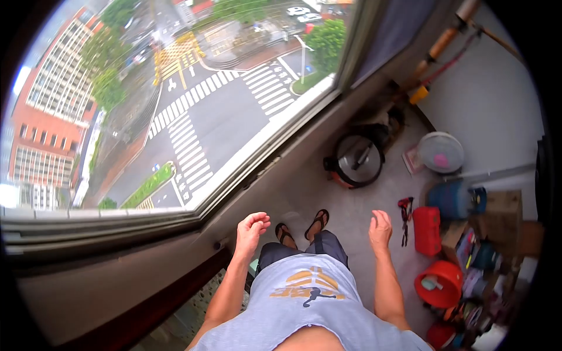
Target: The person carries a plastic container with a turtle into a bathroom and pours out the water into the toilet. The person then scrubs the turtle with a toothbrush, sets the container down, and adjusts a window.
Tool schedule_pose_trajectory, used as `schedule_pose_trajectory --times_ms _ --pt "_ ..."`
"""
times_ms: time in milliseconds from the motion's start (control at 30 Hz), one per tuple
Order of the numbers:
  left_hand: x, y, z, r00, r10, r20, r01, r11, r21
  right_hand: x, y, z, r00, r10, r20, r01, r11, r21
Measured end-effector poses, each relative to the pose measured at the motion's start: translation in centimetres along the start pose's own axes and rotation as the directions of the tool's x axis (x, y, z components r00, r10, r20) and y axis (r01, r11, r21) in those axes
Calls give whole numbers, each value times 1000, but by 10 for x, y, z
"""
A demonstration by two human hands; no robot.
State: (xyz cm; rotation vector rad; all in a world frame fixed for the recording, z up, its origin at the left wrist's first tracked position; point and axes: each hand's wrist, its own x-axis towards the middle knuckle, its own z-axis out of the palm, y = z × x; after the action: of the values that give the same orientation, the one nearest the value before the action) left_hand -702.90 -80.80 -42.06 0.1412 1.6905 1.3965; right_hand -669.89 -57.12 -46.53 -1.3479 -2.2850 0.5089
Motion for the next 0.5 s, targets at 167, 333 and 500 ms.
schedule_pose_trajectory --times_ms 167,333,500 --pt "26 6 84 983 18 184 -32 997 71 -67 74 -65 920 348 -179 -346 937 42" --pt "54 7 205 942 -35 334 -19 987 158 -99 155 -96 757 604 -250 -585 797 152" --pt "71 8 366 871 -19 491 -78 981 177 -102 227 -152 681 676 -280 -636 736 231"
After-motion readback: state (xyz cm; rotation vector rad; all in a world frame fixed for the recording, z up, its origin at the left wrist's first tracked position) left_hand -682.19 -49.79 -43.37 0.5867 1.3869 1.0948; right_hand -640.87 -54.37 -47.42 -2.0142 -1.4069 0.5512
